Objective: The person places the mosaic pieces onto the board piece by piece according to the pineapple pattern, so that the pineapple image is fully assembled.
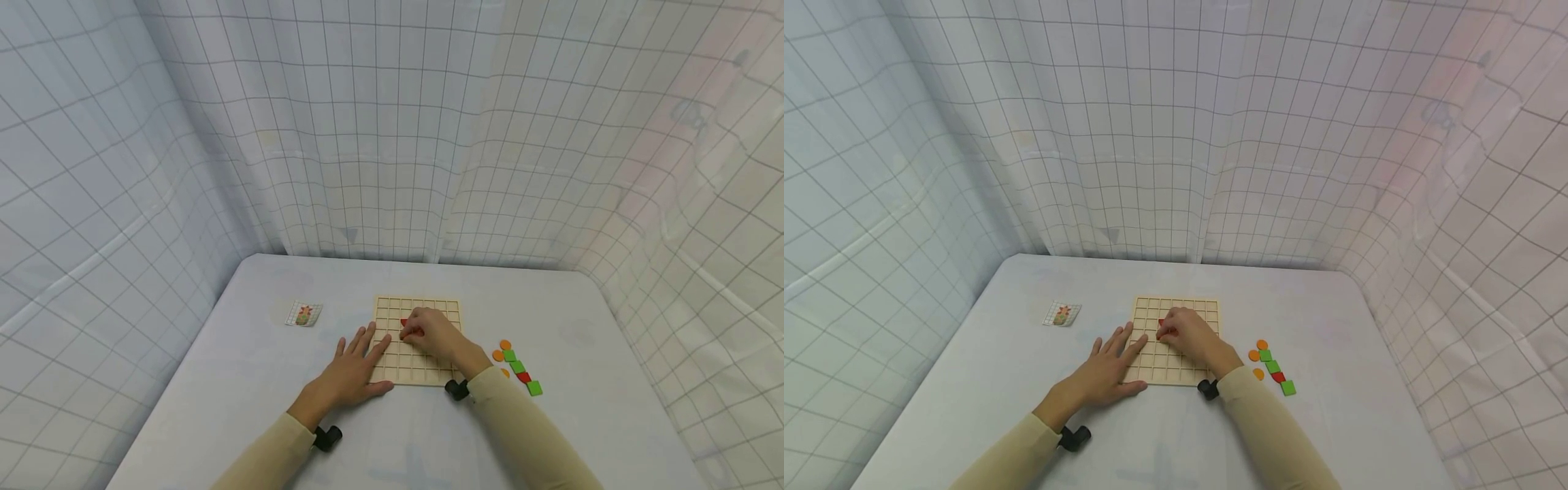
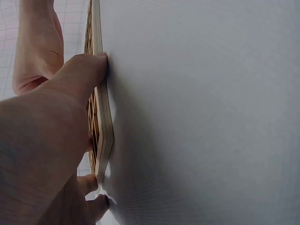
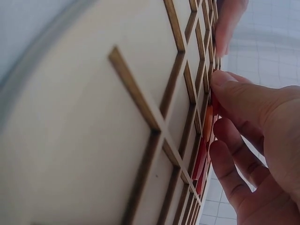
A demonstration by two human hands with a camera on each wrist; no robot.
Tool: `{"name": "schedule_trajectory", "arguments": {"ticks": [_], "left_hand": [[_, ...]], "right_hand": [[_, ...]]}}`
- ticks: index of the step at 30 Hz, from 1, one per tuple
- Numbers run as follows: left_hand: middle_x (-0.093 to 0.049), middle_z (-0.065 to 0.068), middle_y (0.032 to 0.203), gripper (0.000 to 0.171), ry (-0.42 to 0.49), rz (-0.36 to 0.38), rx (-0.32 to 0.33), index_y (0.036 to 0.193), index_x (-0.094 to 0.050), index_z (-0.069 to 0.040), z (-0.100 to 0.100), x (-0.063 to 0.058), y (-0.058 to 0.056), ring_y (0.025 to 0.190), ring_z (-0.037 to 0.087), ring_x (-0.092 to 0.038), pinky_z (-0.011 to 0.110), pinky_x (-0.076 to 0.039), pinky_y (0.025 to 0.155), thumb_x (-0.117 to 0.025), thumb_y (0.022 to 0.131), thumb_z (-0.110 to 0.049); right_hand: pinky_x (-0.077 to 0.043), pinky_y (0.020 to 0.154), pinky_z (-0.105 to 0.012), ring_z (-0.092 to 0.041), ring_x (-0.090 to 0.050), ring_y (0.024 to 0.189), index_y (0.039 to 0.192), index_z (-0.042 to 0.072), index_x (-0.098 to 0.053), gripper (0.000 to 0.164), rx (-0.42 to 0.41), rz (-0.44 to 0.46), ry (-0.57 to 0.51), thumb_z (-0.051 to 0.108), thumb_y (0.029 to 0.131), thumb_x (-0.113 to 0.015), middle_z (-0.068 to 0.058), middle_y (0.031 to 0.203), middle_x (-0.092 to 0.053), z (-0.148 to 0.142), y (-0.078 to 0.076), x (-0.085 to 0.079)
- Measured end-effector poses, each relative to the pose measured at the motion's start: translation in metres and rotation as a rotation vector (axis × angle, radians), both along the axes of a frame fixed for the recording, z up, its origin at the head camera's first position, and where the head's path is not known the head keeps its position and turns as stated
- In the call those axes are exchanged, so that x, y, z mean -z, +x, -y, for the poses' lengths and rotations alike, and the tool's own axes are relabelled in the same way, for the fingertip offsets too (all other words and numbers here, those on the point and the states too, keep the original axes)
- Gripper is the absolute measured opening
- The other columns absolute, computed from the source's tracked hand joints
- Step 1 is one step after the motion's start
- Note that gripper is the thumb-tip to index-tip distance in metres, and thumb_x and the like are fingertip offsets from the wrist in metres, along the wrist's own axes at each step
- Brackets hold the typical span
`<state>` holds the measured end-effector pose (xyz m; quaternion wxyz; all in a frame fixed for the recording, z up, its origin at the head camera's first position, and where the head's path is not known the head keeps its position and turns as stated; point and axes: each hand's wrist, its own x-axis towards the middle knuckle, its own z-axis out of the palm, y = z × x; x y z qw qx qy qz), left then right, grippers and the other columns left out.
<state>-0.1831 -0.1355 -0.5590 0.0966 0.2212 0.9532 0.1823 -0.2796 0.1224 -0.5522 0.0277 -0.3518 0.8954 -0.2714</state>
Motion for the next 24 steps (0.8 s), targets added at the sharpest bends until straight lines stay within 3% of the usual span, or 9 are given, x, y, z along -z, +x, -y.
{"name": "schedule_trajectory", "arguments": {"ticks": [9,24], "left_hand": [[-0.013,0.025,0.196,0.096,-0.009,-0.001,-0.001,0.186,-0.033,-0.018,0.0002,0.0022,-0.0011,0.182,0.052,-0.018,0.085,-0.022,0.139,-0.074,0.111,-0.061],[-0.015,0.027,0.195,0.096,0.004,-0.018,0.003,0.185,-0.035,-0.015,-0.0007,0.0019,-0.0003,0.181,0.053,-0.021,0.085,-0.024,0.138,-0.075,0.11,-0.06]], "right_hand": [[-0.065,0.106,-0.048,-0.024,-0.078,0.114,0.109,0.016,-0.093,0.009,-0.021,-0.015,0.008,0.013,0.107,-0.085,-0.002,0.117,-0.083,-0.0011,0.0036,-0.0068],[-0.066,0.106,-0.046,-0.023,-0.081,0.114,0.107,0.017,-0.094,0.009,-0.009,-0.019,-0.006,0.011,0.104,-0.088,0.0,0.116,-0.087,-0.0027,-0.0013,-0.0037]]}}
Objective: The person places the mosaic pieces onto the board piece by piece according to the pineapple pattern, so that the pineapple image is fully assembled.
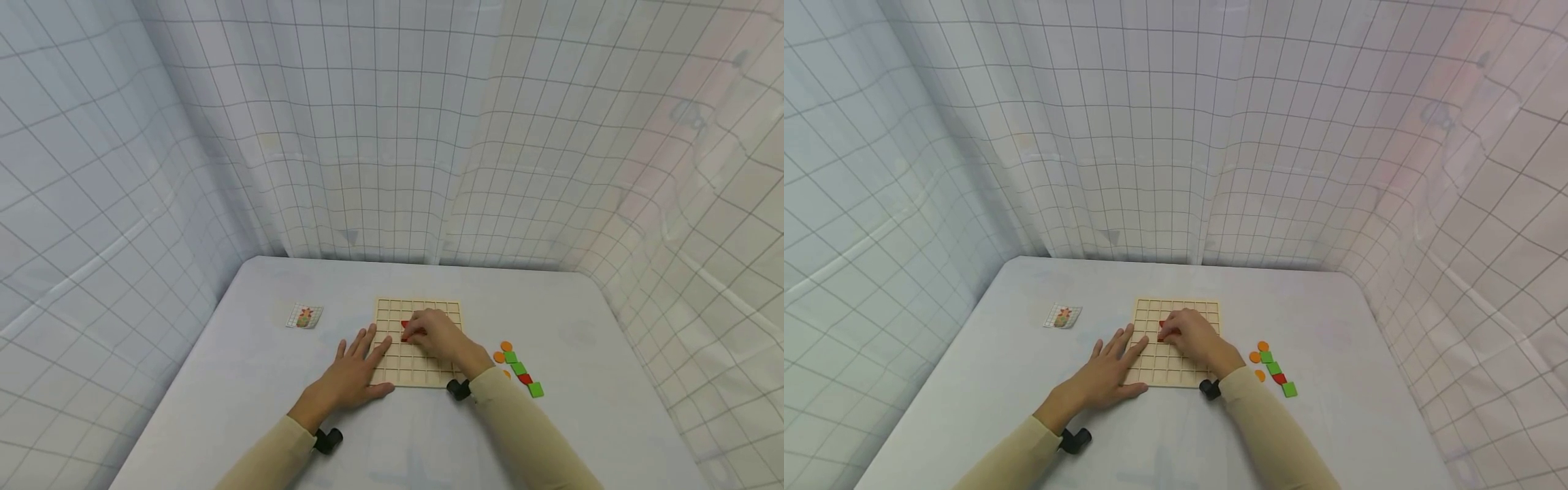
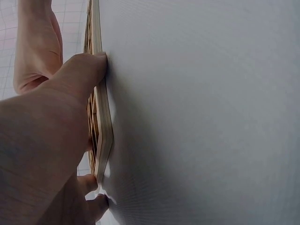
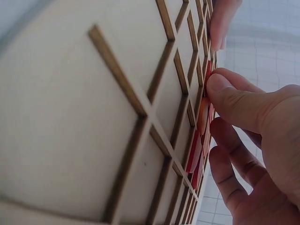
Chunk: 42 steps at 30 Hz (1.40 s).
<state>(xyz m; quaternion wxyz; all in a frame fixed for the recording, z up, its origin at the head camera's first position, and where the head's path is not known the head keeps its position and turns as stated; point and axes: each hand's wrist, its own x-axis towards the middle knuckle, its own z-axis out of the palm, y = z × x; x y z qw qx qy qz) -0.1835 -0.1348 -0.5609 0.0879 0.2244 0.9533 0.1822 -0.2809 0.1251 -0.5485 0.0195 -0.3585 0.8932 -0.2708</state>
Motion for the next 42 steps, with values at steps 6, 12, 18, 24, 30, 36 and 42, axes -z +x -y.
{"name": "schedule_trajectory", "arguments": {"ticks": [6,12,18,24,30,36,42], "left_hand": [[-0.015,0.027,0.195,0.096,-0.006,0.001,-0.001,0.185,-0.035,-0.015,-0.001,-0.003,0.003,0.181,0.053,-0.022,0.085,-0.025,0.138,-0.074,0.11,-0.061],[-0.015,0.027,0.195,0.096,0.01,0.02,-0.008,0.185,-0.035,-0.014,-0.001,-0.009,0.005,0.181,0.053,-0.021,0.084,-0.023,0.138,-0.076,0.11,-0.059],[-0.014,0.026,0.196,0.097,0.009,0.025,-0.006,0.185,-0.034,-0.014,-0.001,-0.005,0.003,0.182,0.052,-0.02,0.084,-0.022,0.139,-0.076,0.11,-0.058],[-0.013,0.022,0.197,0.097,0.011,0.035,-0.018,0.186,-0.033,-0.02,0.003,0.0,0.0,0.183,0.049,-0.019,0.079,-0.02,0.142,-0.077,0.11,-0.059],[-0.017,0.019,0.197,0.093,0.031,0.048,-0.027,0.185,-0.037,-0.023,0.007,0.001,0.001,0.183,0.046,-0.021,0.075,-0.02,0.145,-0.08,0.108,-0.056],[-0.022,0.017,0.196,0.088,0.036,0.036,-0.025,0.182,-0.043,-0.023,0.012,-0.001,0.002,0.182,0.047,-0.025,0.074,-0.022,0.144,-0.081,0.109,-0.052],[-0.024,0.018,0.196,0.086,0.048,0.041,-0.025,0.182,-0.044,-0.022,0.015,-0.002,0.002,0.181,0.047,-0.026,0.074,-0.022,0.145,-0.081,0.109,-0.051]], "right_hand": [[-0.066,0.109,-0.049,-0.026,-0.082,0.118,0.108,0.015,-0.094,0.013,0.006,0.015,-0.004,0.005,0.103,-0.088,-0.001,0.117,-0.09,-0.005,-0.002,-0.001],[-0.066,0.106,-0.048,-0.026,-0.082,0.114,0.108,0.014,-0.094,0.011,-0.047,-0.061,-0.003,0.007,0.103,-0.088,0.0,0.116,-0.092,-0.01,-0.001,-0.003],[-0.065,0.107,-0.048,-0.024,-0.083,0.115,0.111,0.015,-0.094,0.01,-0.043,-0.031,-0.026,0.011,0.105,-0.087,0.002,0.122,-0.091,-0.019,0.003,-0.003],[-0.07,0.1,-0.043,-0.025,-0.084,0.116,0.113,0.013,-0.093,0.012,0.012,0.009,-0.068,0.009,0.108,-0.084,-0.002,0.121,-0.091,-0.03,0.005,-0.008],[-0.068,0.095,-0.037,-0.02,-0.081,0.107,0.115,0.011,-0.092,0.012,0.064,-0.004,-0.06,0.007,0.109,-0.082,-0.002,0.12,-0.089,-0.05,0.011,-0.011],[-0.067,0.092,-0.039,-0.017,-0.077,0.102,0.116,0.011,-0.091,0.011,0.143,0.009,-0.027,0.009,0.107,-0.085,-0.001,0.116,-0.085,-0.075,0.02,-0.014],[-0.064,0.098,-0.042,-0.016,-0.073,0.107,0.119,0.015,-0.091,0.012,0.248,0.084,0.02,0.014,0.108,-0.084,0.002,0.119,-0.082,-0.105,0.026,-0.014]]}}
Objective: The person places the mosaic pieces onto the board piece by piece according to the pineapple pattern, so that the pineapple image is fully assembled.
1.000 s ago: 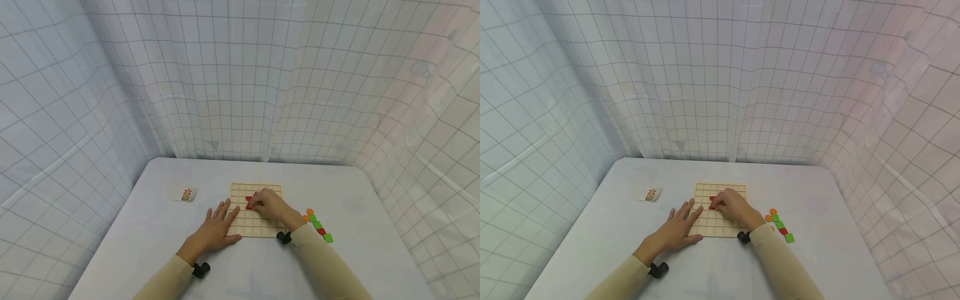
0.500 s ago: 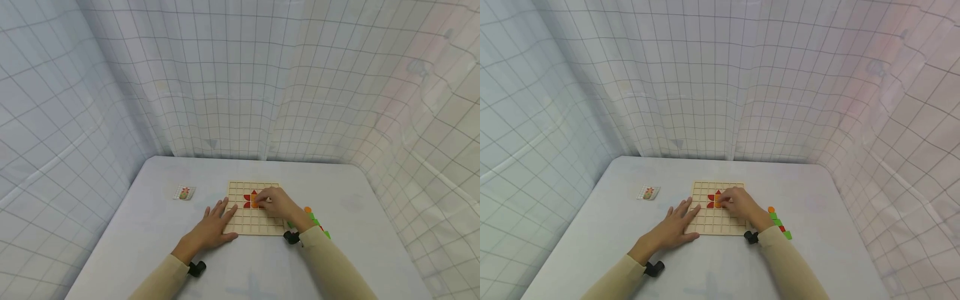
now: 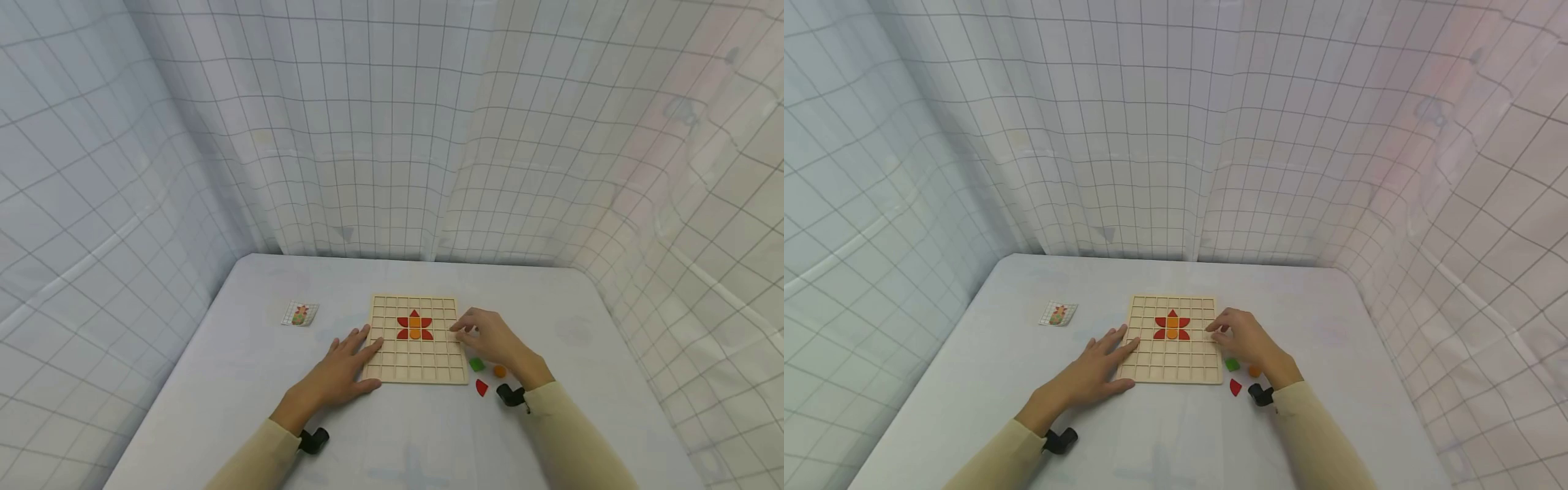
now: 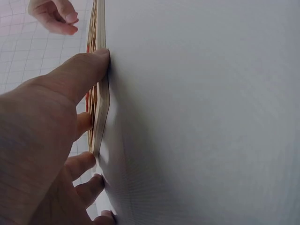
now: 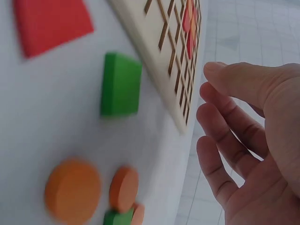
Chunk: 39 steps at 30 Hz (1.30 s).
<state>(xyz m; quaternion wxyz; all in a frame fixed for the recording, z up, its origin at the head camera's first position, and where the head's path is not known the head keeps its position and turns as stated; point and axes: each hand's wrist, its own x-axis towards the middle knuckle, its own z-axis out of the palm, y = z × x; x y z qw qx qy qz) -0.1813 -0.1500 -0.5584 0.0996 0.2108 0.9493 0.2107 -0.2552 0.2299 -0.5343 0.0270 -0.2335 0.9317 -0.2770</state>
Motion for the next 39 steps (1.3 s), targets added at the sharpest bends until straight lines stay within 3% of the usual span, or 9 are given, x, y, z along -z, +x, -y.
{"name": "schedule_trajectory", "arguments": {"ticks": [4,8,16,28,39], "left_hand": [[-0.024,0.018,0.196,0.086,0.016,0.004,0.004,0.182,-0.044,-0.022,0.001,-0.001,0.001,0.181,0.048,-0.025,0.075,-0.021,0.144,-0.08,0.11,-0.051],[-0.023,0.017,0.196,0.086,0.022,0.009,0.005,0.182,-0.043,-0.023,0.001,0.0,0.0,0.182,0.048,-0.024,0.076,-0.02,0.144,-0.08,0.11,-0.051],[-0.021,0.017,0.196,0.086,0.031,0.015,0.002,0.182,-0.043,-0.023,0.002,0.003,-0.001,0.182,0.048,-0.022,0.078,-0.019,0.143,-0.08,0.11,-0.051],[-0.02,0.017,0.197,0.087,0.032,0.012,0.011,0.183,-0.042,-0.023,0.003,0.006,-0.002,0.182,0.048,-0.021,0.078,-0.019,0.143,-0.079,0.11,-0.053],[-0.02,0.017,0.197,0.086,0.037,0.007,0.008,0.182,-0.043,-0.024,0.003,0.007,-0.002,0.182,0.048,-0.021,0.079,-0.019,0.143,-0.08,0.11,-0.052]], "right_hand": [[-0.065,0.099,-0.044,-0.019,-0.073,0.11,0.119,0.018,-0.091,0.013,0.049,0.03,0.01,0.014,0.108,-0.084,0.002,0.121,-0.081,-0.021,0.006,0.001],[-0.063,0.089,-0.033,-0.017,-0.07,0.104,0.119,0.018,-0.091,0.014,0.07,0.035,0.006,0.013,0.106,-0.085,0.0,0.12,-0.08,-0.042,0.013,0.005],[-0.06,0.087,-0.031,-0.013,-0.069,0.097,0.119,0.012,-0.09,0.019,0.038,0.005,0.038,0.014,0.101,-0.093,0.001,0.111,-0.08,-0.068,0.025,0.008],[-0.054,0.077,-0.025,-0.01,-0.061,0.09,0.118,0.011,-0.09,0.018,0.025,0.046,0.016,0.012,0.1,-0.093,0.003,0.106,-0.079,-0.076,0.028,0.012],[-0.056,0.081,-0.025,-0.012,-0.061,0.092,0.123,0.014,-0.09,0.024,0.008,0.034,-0.001,0.013,0.099,-0.095,0.002,0.111,-0.075,-0.079,0.031,0.016]]}}
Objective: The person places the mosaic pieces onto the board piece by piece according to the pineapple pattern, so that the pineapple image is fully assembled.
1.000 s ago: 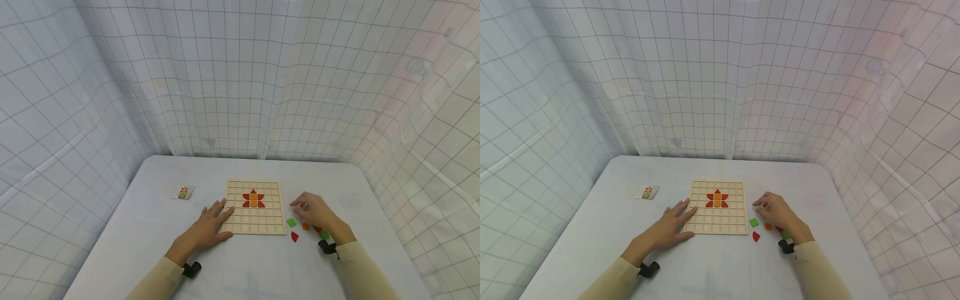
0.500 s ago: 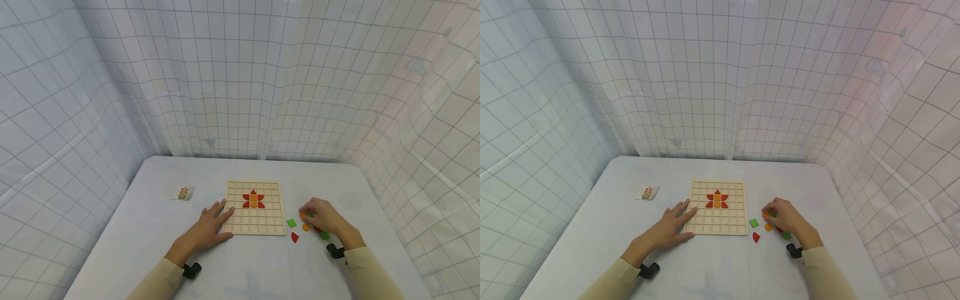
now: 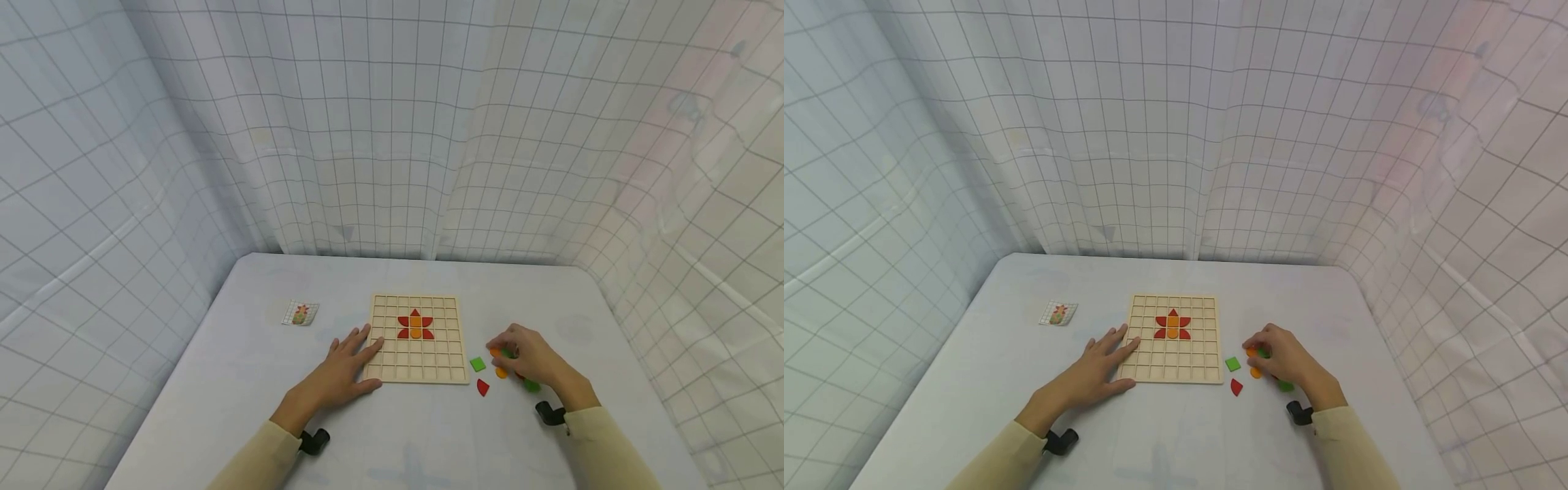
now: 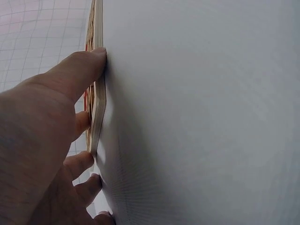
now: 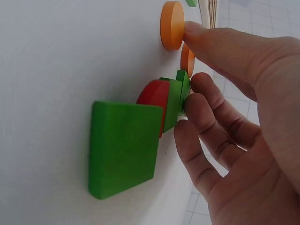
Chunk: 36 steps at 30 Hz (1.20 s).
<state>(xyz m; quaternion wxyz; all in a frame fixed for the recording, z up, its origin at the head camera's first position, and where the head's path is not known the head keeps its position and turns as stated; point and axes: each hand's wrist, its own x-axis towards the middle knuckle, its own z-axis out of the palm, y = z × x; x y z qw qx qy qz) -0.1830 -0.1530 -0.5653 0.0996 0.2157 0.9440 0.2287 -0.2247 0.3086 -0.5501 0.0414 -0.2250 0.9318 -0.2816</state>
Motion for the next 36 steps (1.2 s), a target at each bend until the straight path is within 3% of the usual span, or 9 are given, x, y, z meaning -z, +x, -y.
{"name": "schedule_trajectory", "arguments": {"ticks": [9,18,26,36], "left_hand": [[-0.022,0.02,0.196,0.087,0.013,-0.012,0.004,0.182,-0.043,-0.021,0.0,-0.003,0.003,0.181,0.051,-0.023,0.081,-0.02,0.141,-0.08,0.109,-0.051],[-0.021,0.019,0.196,0.089,0.017,-0.005,-0.005,0.182,-0.043,-0.02,0.002,-0.005,0.005,0.181,0.051,-0.023,0.082,-0.019,0.141,-0.081,0.109,-0.052],[-0.021,0.018,0.196,0.089,0.021,0.004,-0.008,0.182,-0.043,-0.021,0.002,-0.005,0.004,0.182,0.05,-0.023,0.081,-0.019,0.141,-0.081,0.109,-0.053],[-0.021,0.017,0.196,0.086,0.005,0.016,-0.005,0.183,-0.043,-0.023,-0.003,-0.005,0.003,0.182,0.048,-0.022,0.079,-0.018,0.143,-0.08,0.11,-0.051]], "right_hand": [[-0.061,0.083,-0.027,-0.014,-0.067,0.095,0.125,0.008,-0.086,0.031,0.071,0.009,0.026,0.012,0.096,-0.097,-0.005,0.113,-0.074,-0.002,0.003,-0.003],[-0.07,0.094,-0.043,-0.019,-0.074,0.1,0.122,0.006,-0.085,0.025,0.1,0.061,0.047,0.006,0.098,-0.093,-0.006,0.113,-0.078,0.0,0.001,-0.009],[-0.07,0.097,-0.049,-0.022,-0.076,0.103,0.124,0.004,-0.084,0.029,0.122,0.076,0.052,0.002,0.095,-0.089,-0.008,0.117,-0.083,0.002,-0.001,-0.009],[-0.068,0.095,-0.048,-0.023,-0.072,0.1,0.125,-0.001,-0.079,0.035,0.209,0.122,0.082,0.004,0.091,-0.089,-0.011,0.113,-0.081,-0.002,0.002,-0.015]]}}
